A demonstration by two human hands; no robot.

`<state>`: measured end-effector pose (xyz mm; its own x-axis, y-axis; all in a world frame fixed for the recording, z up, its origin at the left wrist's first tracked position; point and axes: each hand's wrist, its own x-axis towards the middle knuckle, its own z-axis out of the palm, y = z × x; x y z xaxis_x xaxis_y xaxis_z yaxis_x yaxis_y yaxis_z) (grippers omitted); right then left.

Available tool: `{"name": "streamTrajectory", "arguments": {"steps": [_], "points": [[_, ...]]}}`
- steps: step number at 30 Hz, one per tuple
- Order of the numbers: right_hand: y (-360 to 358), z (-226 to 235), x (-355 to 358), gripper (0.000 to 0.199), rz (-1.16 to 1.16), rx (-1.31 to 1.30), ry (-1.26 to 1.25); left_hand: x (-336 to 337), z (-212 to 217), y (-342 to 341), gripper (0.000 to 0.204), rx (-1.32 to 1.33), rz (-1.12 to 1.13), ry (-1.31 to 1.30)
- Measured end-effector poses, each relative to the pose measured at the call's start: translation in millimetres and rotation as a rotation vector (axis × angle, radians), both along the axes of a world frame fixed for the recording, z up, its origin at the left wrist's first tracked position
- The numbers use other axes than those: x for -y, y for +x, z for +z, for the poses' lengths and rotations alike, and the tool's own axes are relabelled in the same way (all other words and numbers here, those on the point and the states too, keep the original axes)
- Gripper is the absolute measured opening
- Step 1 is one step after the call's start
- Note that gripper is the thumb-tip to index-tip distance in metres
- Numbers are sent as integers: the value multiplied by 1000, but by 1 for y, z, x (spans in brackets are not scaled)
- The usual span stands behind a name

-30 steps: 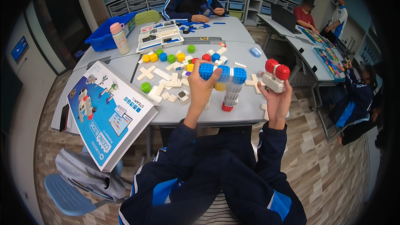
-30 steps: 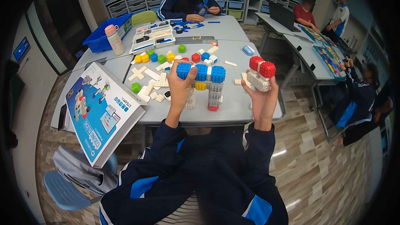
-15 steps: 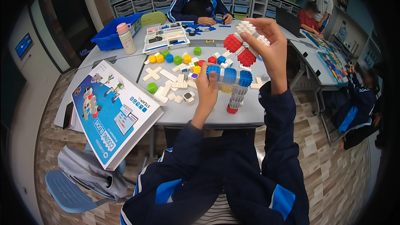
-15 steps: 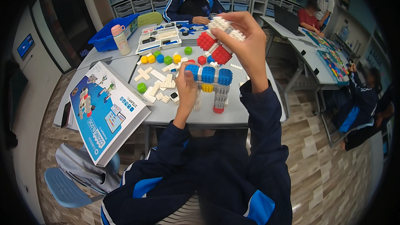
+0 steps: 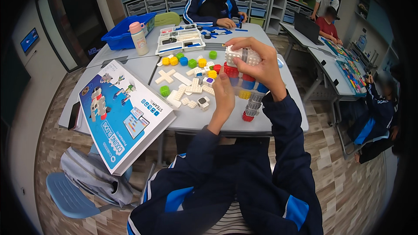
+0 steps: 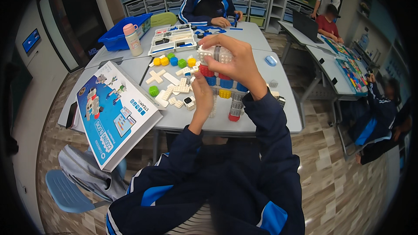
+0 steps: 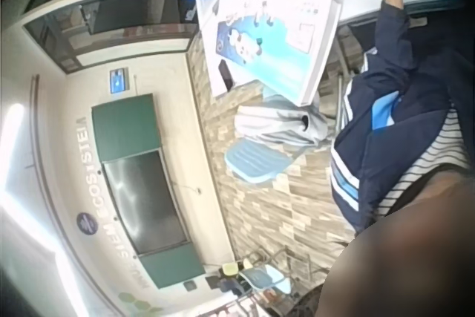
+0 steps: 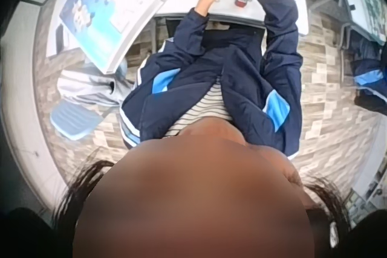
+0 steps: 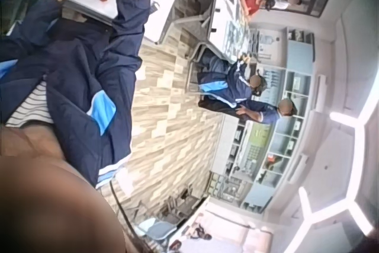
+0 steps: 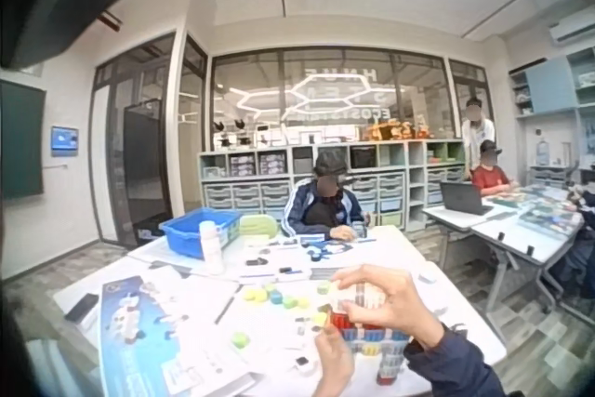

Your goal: The person assembles a multi-colored block structure on a table, picking up various pieces and stacking them into a tower. They occasionally consult a manual and adjust the placement of blocks to build a stable structure.

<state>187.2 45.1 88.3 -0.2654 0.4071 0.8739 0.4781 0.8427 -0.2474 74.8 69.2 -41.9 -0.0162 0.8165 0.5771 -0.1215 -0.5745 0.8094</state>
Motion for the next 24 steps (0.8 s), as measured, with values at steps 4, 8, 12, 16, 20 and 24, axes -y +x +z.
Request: {"name": "streamTrajectory", "arguments": {"steps": [4, 8, 12, 16, 20, 24], "points": [[1, -1, -1, 23, -7, -4, 9, 2, 1, 0, 75, 17, -19, -2], [0, -1, 1, 23, -41, -16, -6, 2, 3, 1, 71, 23, -4, 3], [1, 1, 4, 21, -46, -42, -22, 3, 4, 1, 66, 22, 7, -9], [1, 2, 4, 21, -45, -28, -10, 5, 4, -2, 63, -28, -2, -76], [-2, 1, 5, 21, -16, -15, -86, 6, 5, -1, 61, 39, -24, -50], [-2, 1, 7, 20, -30, -24, -94, 4, 6, 6, 57, 106, 50, 5]]}}
